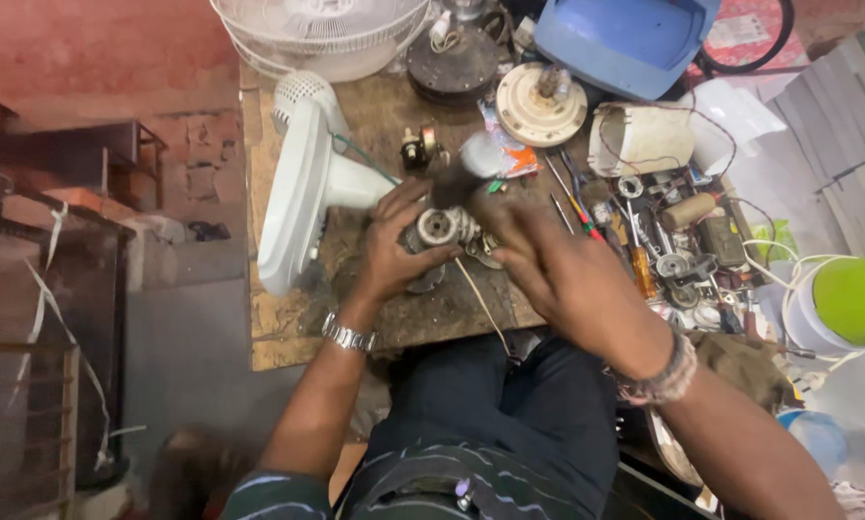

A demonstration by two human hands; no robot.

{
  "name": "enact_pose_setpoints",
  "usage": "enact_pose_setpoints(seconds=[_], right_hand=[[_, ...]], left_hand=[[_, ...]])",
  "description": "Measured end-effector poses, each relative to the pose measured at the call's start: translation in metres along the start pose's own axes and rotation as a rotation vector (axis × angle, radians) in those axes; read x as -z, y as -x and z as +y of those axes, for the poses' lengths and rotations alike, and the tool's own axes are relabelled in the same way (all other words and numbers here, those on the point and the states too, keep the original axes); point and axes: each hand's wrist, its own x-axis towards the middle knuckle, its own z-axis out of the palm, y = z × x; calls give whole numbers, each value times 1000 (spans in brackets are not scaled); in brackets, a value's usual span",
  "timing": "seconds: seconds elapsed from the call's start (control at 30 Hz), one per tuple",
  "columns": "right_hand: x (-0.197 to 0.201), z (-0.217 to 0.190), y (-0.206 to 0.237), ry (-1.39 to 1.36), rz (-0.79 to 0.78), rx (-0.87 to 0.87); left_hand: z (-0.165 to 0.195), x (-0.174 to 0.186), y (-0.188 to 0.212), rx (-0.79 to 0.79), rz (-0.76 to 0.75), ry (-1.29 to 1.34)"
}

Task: The person disassembles a fan motor, cleans internal components with a cloth, and uses a hammer to tap a cylindrical part. They then handle paper currency and continue manipulating motor parts on a cluttered workbench.

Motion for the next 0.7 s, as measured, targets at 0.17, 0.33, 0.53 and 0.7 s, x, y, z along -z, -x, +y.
enact_pose_setpoints(seconds=[0.17,0.33,0.53,0.7], right_hand=[[-15,-17,-9,177,2,-55],[11,-18,-11,115,35,49],[-4,-23,-9,31,146,-113],[6,-25,-12,118,-49,-39]], left_hand=[[-7,-3,3,1,7,67],[-6,-3,-1,-24,33,31],[4,3,-1,-9,-14,111],[2,-1,-8,-39,25,155]])
